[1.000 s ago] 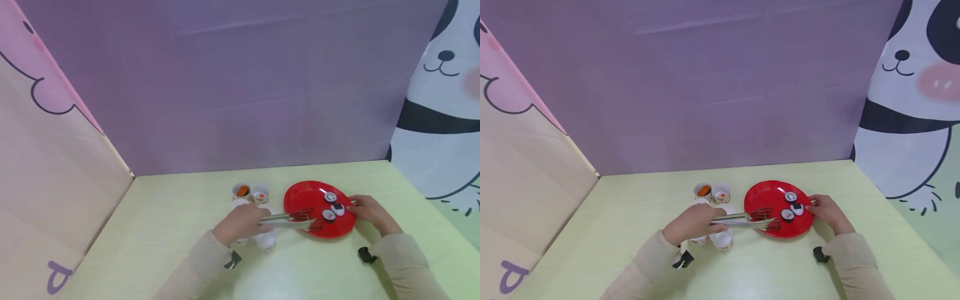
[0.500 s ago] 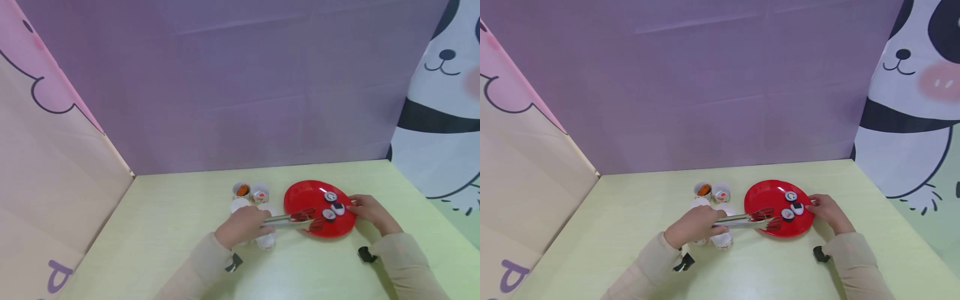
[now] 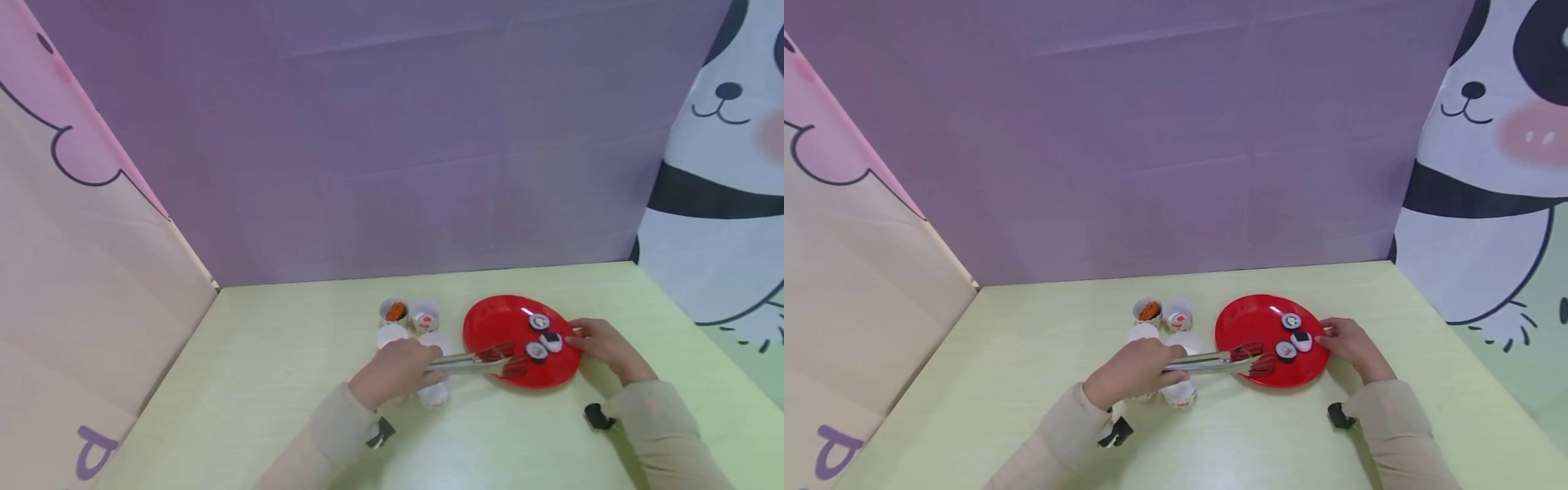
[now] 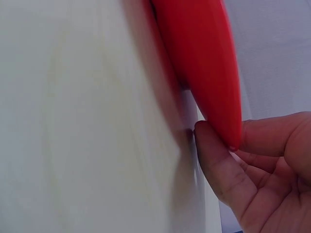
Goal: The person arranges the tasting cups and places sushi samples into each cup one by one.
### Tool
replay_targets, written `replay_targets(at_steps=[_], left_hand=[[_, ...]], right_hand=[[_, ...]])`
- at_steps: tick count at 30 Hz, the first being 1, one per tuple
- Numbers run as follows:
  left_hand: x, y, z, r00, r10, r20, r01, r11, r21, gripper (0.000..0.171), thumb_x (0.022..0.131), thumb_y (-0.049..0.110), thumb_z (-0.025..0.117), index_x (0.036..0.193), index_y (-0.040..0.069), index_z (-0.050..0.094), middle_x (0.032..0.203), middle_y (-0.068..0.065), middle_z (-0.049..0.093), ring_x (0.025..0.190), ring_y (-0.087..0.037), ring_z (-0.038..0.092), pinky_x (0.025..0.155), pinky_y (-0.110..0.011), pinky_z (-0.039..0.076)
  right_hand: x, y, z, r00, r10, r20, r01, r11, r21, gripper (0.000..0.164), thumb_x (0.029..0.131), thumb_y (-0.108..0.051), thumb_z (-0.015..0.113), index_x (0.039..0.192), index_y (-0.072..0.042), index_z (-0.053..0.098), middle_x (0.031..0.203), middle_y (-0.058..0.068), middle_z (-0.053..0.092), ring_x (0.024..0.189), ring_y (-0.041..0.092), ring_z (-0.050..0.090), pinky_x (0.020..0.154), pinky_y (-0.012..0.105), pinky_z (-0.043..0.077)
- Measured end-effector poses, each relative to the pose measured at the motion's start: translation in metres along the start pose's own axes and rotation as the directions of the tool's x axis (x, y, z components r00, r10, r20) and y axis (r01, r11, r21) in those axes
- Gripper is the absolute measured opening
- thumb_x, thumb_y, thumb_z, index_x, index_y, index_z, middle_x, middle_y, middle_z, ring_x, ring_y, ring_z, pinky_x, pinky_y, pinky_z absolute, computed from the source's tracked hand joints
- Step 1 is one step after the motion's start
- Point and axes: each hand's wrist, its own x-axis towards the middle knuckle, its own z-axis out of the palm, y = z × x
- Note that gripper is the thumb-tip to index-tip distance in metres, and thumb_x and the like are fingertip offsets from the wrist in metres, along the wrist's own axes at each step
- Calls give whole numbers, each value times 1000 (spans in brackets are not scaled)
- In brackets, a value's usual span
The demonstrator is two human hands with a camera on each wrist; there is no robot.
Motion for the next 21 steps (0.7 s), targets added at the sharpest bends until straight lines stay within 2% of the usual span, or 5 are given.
replay_targets(at_steps=[21], left_hand=[[-2,-1,6,1000,-7,-19,8,1000,22,19,91,35,61,92,17,62,58,6,44,50,-7,38,47,-19,32]], right_hand=[[0,2,1,1000,-28,-11,28,1000,-13,48,94,-14,53,128,16,39,113,34,50,97,39,53,79,42,50]])
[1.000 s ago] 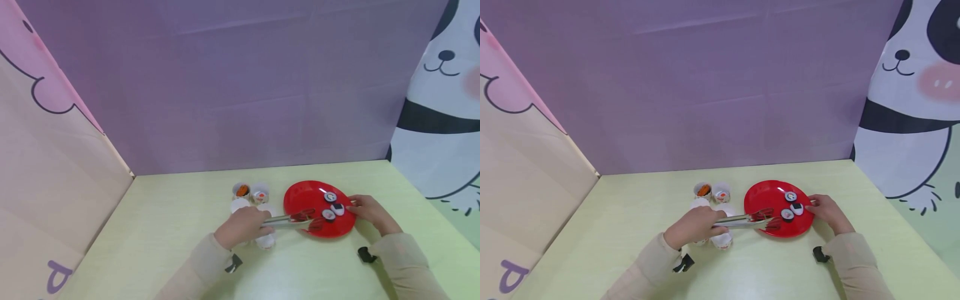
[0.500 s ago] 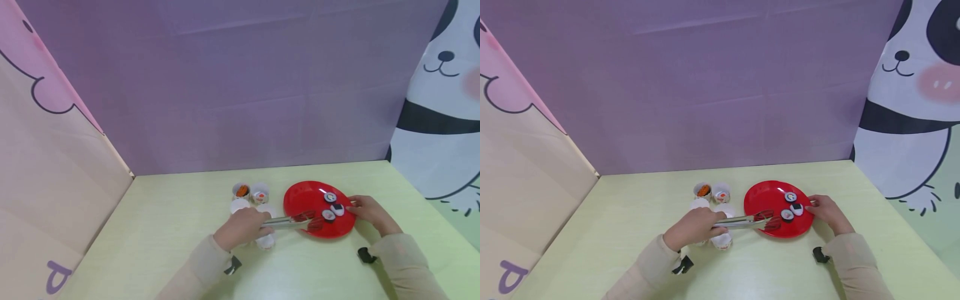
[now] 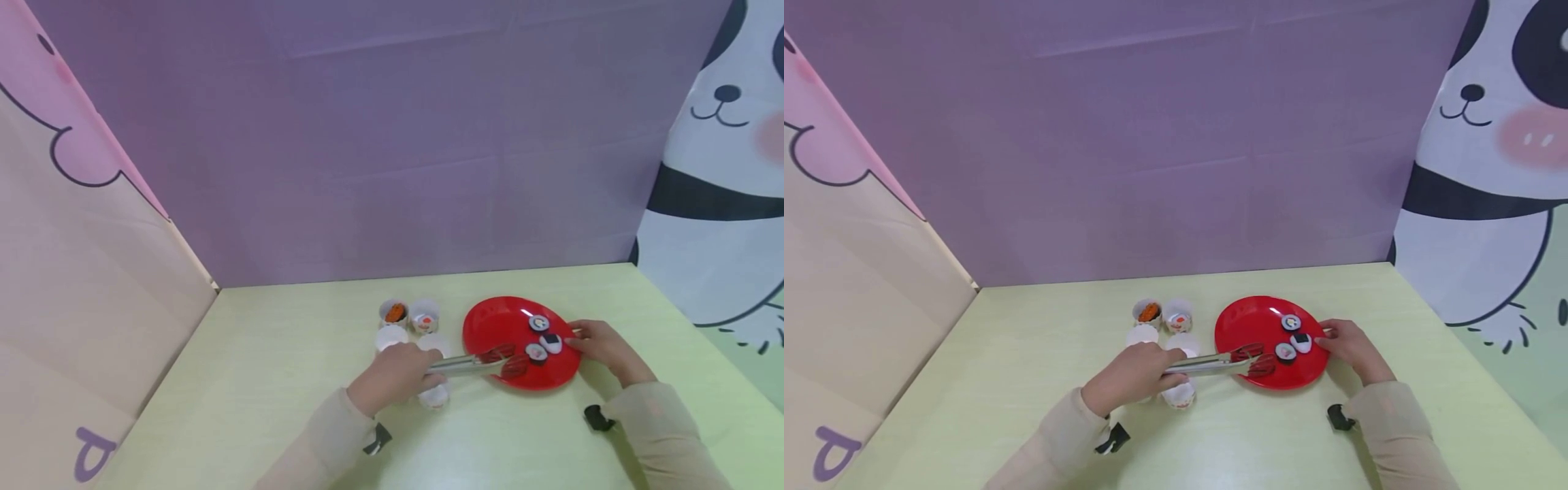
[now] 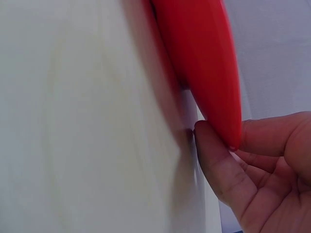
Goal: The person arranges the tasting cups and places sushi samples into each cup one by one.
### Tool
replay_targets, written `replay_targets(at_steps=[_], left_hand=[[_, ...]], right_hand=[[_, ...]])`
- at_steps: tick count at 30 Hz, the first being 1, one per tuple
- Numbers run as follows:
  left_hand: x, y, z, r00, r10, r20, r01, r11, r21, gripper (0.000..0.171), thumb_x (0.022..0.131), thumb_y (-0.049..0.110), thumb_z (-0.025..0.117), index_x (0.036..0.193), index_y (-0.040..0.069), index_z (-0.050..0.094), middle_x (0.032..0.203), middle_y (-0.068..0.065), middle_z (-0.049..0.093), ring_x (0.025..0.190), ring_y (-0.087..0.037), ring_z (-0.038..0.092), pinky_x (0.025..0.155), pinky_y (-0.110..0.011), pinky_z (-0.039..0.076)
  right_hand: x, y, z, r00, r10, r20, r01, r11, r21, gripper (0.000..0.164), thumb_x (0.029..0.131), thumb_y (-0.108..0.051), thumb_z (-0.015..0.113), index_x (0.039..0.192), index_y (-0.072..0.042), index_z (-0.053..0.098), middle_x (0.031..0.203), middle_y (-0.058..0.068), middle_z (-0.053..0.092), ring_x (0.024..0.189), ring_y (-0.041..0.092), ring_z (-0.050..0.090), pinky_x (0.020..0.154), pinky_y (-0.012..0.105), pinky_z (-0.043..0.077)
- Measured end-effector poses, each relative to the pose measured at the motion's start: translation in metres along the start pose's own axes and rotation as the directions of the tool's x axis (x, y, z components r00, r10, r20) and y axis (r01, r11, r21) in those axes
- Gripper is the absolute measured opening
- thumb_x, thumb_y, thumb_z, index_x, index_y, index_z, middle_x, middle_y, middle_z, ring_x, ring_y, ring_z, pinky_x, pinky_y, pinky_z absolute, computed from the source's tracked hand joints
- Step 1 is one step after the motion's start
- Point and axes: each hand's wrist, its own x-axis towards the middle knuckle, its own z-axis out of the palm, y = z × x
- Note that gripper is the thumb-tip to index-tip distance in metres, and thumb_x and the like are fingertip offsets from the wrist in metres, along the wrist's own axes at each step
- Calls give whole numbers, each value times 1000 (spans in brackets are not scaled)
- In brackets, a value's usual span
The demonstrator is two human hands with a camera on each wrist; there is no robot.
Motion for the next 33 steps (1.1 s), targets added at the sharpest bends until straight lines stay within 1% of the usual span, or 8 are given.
replay_targets(at_steps=[4,10,17,22,24,30,33], left_hand=[[-2,-2,1,1000,-3,-22,3,1000,-13,20,90,35,62,96,16,64,60,7,46,52,-8,40,49,-19,34],[-8,-5,-3,999,8,-52,-9,1000,-14,22,91,35,61,98,14,64,61,7,46,53,-8,40,51,-19,36],[-14,-13,-8,994,22,-111,-18,999,40,28,91,35,61,105,11,64,60,6,48,52,-8,39,50,-20,36],[-18,-19,-12,987,37,-155,-30,998,48,29,90,35,62,105,10,65,65,4,55,53,-7,42,49,-19,37],[-20,-21,-14,986,38,-164,-31,999,44,29,90,35,62,105,10,65,66,4,57,53,-6,42,49,-19,38],[-27,-28,-17,982,38,-186,-35,999,18,29,90,35,61,103,9,65,68,3,59,52,-5,42,50,-19,38],[-31,-32,-20,979,38,-201,-36,999,13,27,90,33,61,102,8,65,67,2,60,52,-5,42,49,-20,38]], right_hand=[[0,0,1,1000,11,1,-11,1000,4,49,94,-15,53,129,15,38,115,34,49,99,39,52,80,42,50],[1,0,1,1000,12,1,-12,1000,1,49,94,-14,53,129,16,38,114,34,50,97,38,53,79,42,50],[0,-2,0,1000,10,1,-10,1000,-1,48,94,-14,53,128,16,39,113,34,50,97,38,53,79,42,51],[-2,-2,-1,1000,2,4,-1,1000,-3,49,94,-15,53,129,16,38,114,34,50,98,39,53,80,43,50],[-2,-2,-1,1000,-8,2,8,1000,-5,49,94,-14,53,128,17,39,113,34,50,97,39,53,79,43,51],[-2,-2,0,1000,11,12,-11,1000,7,50,94,-16,54,129,16,38,115,34,49,99,40,52,80,42,51],[-2,-2,0,1000,6,6,-6,1000,6,49,94,-15,54,128,16,38,114,34,50,98,39,53,79,42,51]])
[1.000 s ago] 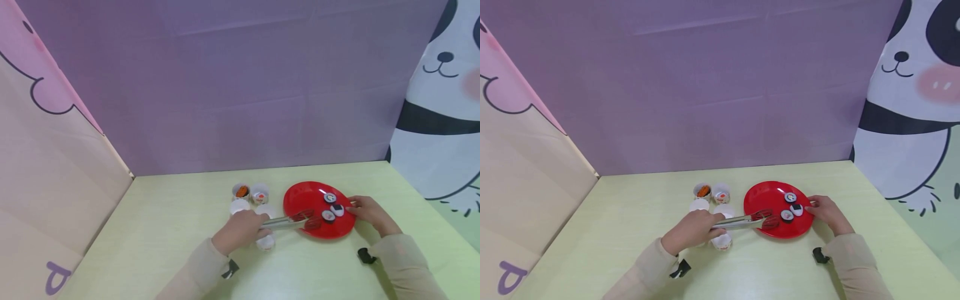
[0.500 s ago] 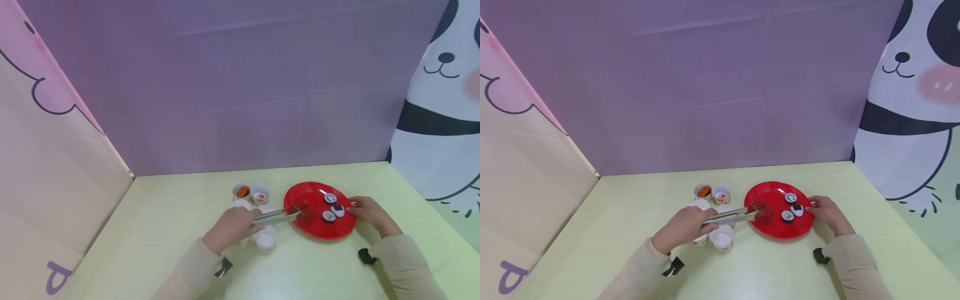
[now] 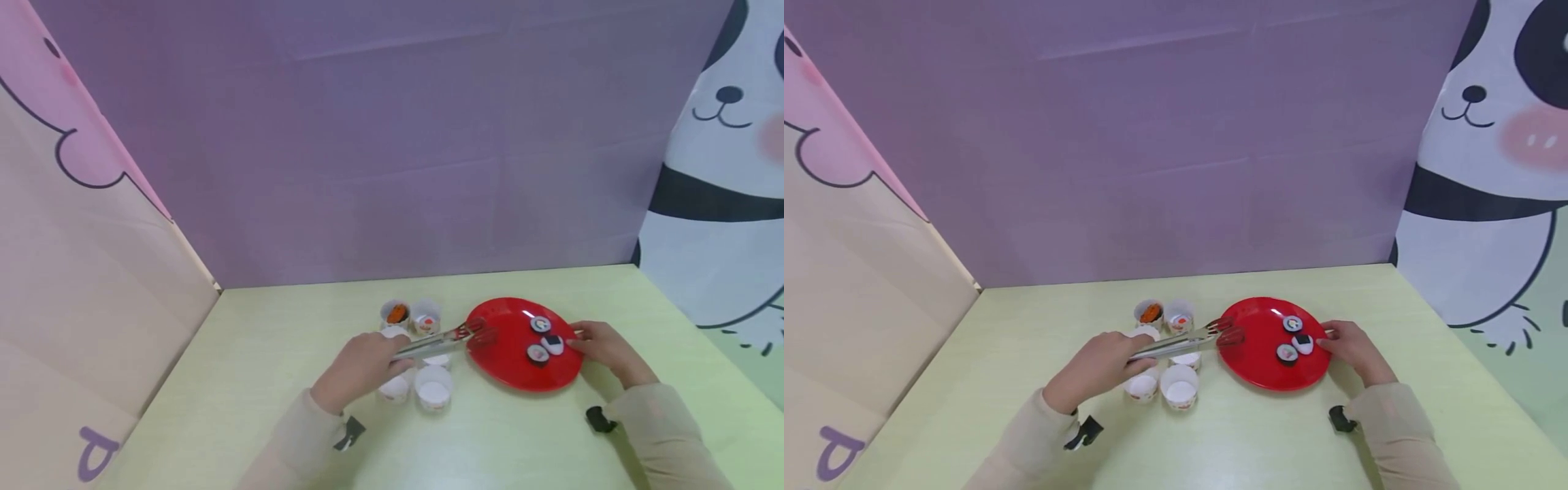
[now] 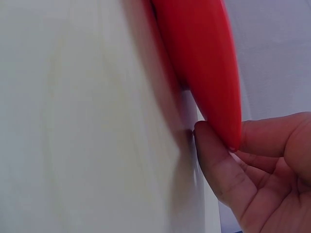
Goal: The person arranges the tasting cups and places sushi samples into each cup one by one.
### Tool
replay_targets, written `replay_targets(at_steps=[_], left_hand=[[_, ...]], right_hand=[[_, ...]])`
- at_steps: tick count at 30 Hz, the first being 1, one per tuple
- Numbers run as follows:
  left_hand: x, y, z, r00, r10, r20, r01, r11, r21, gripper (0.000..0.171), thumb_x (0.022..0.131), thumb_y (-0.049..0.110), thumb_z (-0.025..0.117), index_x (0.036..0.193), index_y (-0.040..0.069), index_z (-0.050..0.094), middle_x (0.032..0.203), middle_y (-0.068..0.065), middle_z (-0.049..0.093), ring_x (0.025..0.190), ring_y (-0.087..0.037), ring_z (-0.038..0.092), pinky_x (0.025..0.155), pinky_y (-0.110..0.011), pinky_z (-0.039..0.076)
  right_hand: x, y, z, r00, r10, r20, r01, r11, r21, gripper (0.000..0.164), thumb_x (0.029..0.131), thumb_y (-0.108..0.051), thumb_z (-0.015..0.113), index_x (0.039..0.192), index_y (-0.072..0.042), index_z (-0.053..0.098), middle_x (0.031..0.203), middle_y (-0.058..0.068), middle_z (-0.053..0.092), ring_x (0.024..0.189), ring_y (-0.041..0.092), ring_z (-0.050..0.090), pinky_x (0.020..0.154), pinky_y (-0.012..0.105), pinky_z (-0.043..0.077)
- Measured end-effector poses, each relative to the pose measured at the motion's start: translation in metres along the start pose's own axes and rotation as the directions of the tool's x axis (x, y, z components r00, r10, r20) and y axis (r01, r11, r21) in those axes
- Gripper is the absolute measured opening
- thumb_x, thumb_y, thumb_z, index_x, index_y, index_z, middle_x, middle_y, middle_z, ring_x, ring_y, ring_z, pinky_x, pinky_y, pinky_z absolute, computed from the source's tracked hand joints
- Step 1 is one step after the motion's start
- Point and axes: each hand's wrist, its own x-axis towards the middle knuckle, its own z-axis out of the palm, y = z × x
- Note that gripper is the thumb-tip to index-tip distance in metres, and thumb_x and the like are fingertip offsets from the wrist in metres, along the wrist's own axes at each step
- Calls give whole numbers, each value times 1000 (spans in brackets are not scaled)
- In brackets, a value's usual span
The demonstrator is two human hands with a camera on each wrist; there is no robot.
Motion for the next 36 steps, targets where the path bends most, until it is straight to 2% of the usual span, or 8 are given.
replay_targets(at_steps=[3,10,14,19,24,30,36], left_hand=[[-3,-5,-4,1000,-2,-12,2,1000,-1,24,90,30,62,102,8,64,66,2,58,51,-6,42,48,-21,37],[-11,-17,-8,999,-34,-18,35,999,34,30,90,38,61,103,10,65,66,2,59,53,-8,46,51,-23,41],[-17,-23,-9,999,-45,-28,46,999,28,30,90,37,61,101,10,65,66,2,59,53,-8,46,51,-24,41],[-25,-32,-13,998,-51,-45,52,998,25,28,89,38,62,96,11,64,63,5,53,51,-6,40,49,-22,36],[-32,-40,-17,997,-45,-63,46,999,14,23,89,32,63,98,10,63,61,7,49,51,-6,37,47,-21,33],[-38,-48,-19,997,-51,-49,52,999,8,22,89,30,63,100,10,63,61,8,47,51,-5,37,47,-20,33],[-42,-54,-25,994,-75,-77,77,997,14,22,90,29,63,102,11,62,59,10,44,50,-5,37,47,-20,32]], right_hand=[[0,-1,0,1000,-10,-7,10,1000,-5,48,94,-14,54,128,17,39,112,34,51,97,38,54,78,41,51],[0,-1,-1,1000,15,6,-15,1000,-6,51,94,-15,54,129,17,37,115,35,48,100,40,52,80,43,51],[0,0,-1,1000,20,6,-20,1000,-9,51,94,-16,54,129,17,37,116,35,48,100,41,51,81,45,50],[1,2,0,1000,-16,-2,16,1000,-9,50,94,-15,54,127,18,38,113,35,50,96,38,54,80,43,51],[0,3,1,999,-47,-6,47,999,-1,48,94,-13,53,126,19,39,111,35,51,94,35,55,78,41,52],[0,3,1,999,-31,7,31,999,7,49,94,-15,53,127,19,38,114,35,48,96,37,54,78,40,52],[2,3,0,1000,3,20,-3,1000,-3,51,94,-17,53,129,17,36,115,35,47,98,39,52,79,42,51]])
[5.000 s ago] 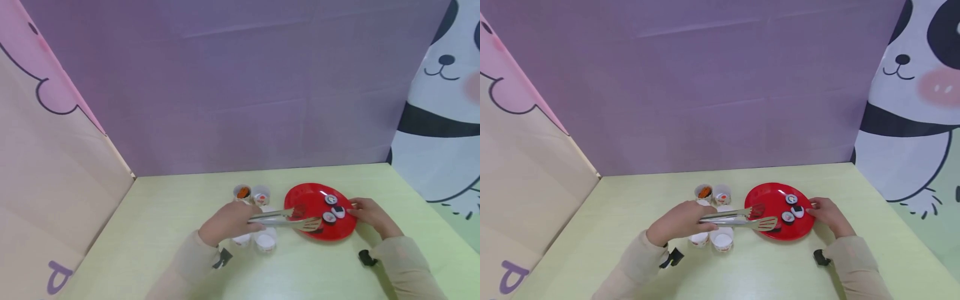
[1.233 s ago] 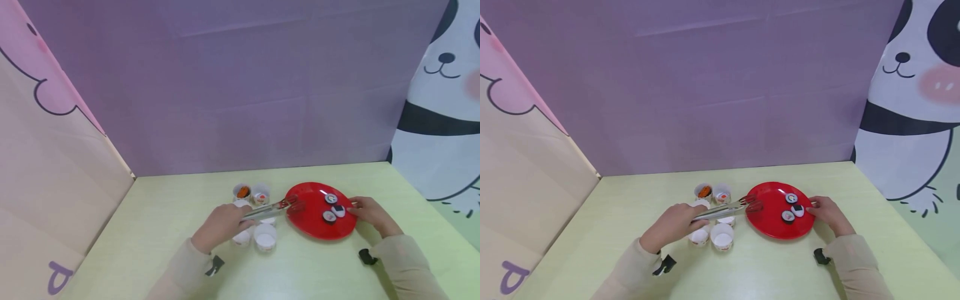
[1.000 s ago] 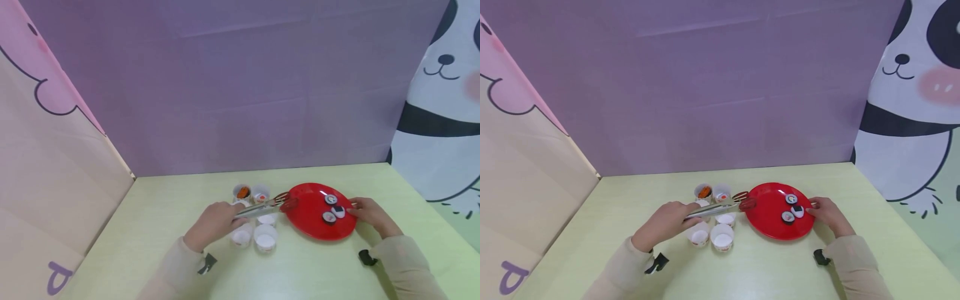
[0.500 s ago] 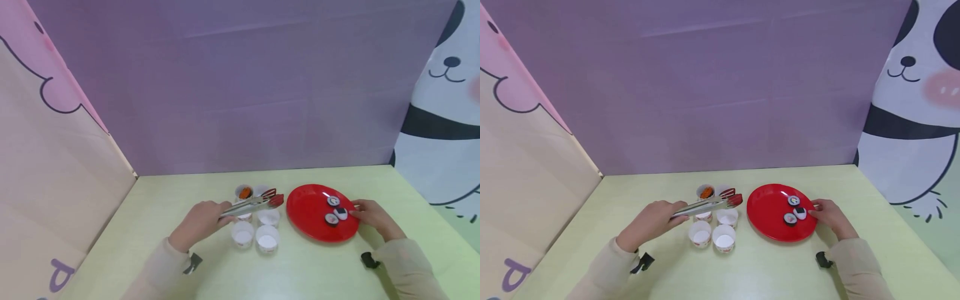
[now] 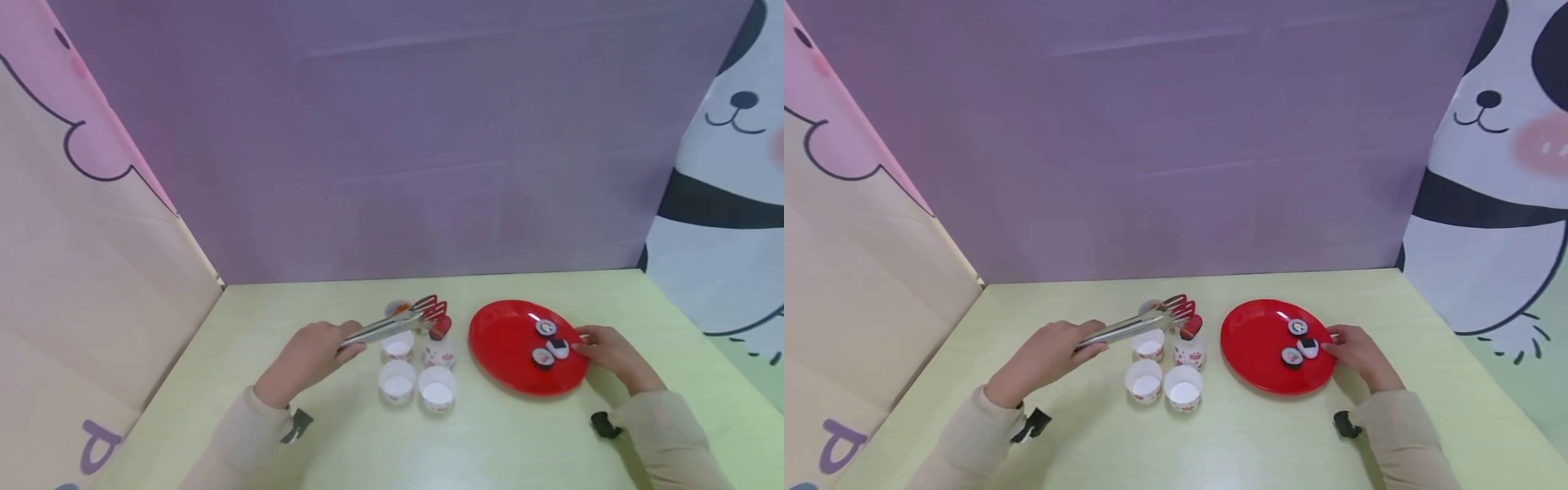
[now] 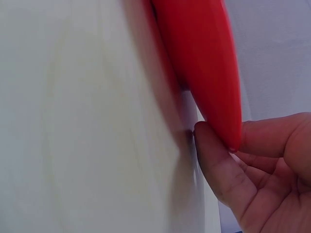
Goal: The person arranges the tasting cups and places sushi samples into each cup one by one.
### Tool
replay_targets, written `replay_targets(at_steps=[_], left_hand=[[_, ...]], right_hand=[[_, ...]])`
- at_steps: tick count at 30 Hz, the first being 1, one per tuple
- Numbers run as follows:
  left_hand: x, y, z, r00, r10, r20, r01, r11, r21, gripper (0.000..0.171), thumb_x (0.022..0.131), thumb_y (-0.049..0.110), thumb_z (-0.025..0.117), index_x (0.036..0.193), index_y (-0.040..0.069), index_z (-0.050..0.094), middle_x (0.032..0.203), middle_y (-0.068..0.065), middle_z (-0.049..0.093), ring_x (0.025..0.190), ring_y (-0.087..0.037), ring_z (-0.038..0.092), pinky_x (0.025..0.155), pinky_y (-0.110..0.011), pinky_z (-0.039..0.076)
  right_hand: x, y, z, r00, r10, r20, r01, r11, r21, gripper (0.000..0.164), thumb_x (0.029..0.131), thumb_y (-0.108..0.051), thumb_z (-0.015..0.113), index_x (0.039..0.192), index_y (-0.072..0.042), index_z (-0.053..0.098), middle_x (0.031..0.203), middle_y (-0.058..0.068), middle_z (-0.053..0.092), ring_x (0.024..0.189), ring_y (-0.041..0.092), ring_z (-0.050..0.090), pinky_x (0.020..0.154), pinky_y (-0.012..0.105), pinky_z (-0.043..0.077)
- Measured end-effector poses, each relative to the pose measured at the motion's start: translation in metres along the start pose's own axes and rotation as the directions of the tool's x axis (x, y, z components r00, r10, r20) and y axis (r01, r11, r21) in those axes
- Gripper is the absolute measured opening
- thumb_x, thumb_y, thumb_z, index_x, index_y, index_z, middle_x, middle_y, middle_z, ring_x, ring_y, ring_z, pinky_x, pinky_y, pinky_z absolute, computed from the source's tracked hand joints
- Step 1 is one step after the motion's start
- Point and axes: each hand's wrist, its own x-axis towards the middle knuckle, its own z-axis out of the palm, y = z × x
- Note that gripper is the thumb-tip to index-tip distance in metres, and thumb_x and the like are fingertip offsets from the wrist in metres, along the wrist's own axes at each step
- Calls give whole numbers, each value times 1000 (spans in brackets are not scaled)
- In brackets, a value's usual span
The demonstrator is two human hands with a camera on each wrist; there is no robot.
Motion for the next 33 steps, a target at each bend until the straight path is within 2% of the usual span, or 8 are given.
replay_targets(at_steps=[5,18,23,33], left_hand=[[0,-1,-2,1000,9,5,-9,1000,11,21,90,29,63,100,12,61,59,10,44,51,-5,37,48,-20,33],[4,4,-1,999,-2,46,4,999,-40,22,90,27,62,103,10,62,61,9,45,51,-5,36,48,-20,32],[6,5,3,997,-20,77,25,997,-68,22,91,27,62,105,10,62,61,8,45,50,-5,35,47,-20,31],[8,7,8,996,-14,90,23,995,-99,23,91,26,61,105,9,62,61,8,47,49,-5,35,46,-21,32]], right_hand=[[1,1,-1,1000,0,-3,0,1000,-12,51,94,-17,54,128,17,37,113,35,49,97,39,53,79,42,51],[-1,-4,-3,1000,-8,-9,8,1000,-7,51,95,-17,52,129,17,36,116,35,47,99,41,52,80,43,50],[-1,-3,-3,1000,-19,-12,19,1000,-5,50,95,-15,52,128,18,37,114,35,48,97,39,53,79,42,51],[2,2,-1,1000,5,-2,-5,1000,8,51,95,-17,53,129,16,37,115,34,48,98,39,53,80,42,51]])
